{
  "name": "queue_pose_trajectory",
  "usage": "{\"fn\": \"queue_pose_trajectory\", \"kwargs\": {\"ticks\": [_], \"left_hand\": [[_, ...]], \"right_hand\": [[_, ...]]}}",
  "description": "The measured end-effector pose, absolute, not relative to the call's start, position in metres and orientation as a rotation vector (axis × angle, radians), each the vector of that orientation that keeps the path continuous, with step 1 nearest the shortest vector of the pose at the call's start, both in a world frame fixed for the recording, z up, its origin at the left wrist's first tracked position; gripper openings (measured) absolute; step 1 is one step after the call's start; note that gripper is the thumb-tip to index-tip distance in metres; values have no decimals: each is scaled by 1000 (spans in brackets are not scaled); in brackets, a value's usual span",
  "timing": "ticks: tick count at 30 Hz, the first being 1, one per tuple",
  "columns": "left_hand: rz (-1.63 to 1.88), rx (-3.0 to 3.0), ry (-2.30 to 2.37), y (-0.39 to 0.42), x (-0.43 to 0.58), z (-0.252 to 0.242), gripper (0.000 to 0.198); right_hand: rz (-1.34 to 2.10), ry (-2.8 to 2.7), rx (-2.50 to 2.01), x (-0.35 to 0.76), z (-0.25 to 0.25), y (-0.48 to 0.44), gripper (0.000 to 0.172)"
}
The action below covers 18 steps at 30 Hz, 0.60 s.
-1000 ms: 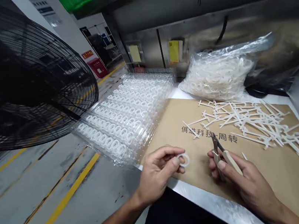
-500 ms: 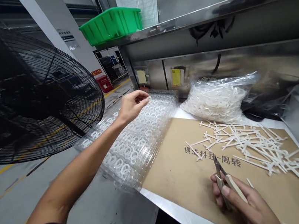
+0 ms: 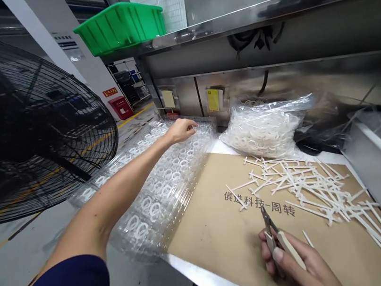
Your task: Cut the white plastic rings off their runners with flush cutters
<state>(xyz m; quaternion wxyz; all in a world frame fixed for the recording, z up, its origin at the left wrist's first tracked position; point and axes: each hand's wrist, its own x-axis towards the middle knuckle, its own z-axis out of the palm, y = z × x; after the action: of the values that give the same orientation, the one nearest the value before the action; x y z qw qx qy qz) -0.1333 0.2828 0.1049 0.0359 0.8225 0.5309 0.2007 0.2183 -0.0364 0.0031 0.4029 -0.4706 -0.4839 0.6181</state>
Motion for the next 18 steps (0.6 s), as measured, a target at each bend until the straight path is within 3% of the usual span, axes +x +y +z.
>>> {"fn": "queue_pose_trajectory", "kwargs": {"ticks": [4, 10, 14, 18], "left_hand": [[561, 2612, 1646, 263, -127, 125, 29], [613, 2768, 1498, 223, -98, 155, 26], [665, 2946, 1242, 196, -62, 166, 28], [512, 3059, 1109, 165, -18, 170, 26]], "right_hand": [[1499, -1530, -1109, 222, 5, -35, 40], [1016, -1978, -967, 240, 9, -10, 15], [732, -1961, -1102, 261, -1, 11, 29], [603, -2013, -1067, 261, -7, 13, 28]]}}
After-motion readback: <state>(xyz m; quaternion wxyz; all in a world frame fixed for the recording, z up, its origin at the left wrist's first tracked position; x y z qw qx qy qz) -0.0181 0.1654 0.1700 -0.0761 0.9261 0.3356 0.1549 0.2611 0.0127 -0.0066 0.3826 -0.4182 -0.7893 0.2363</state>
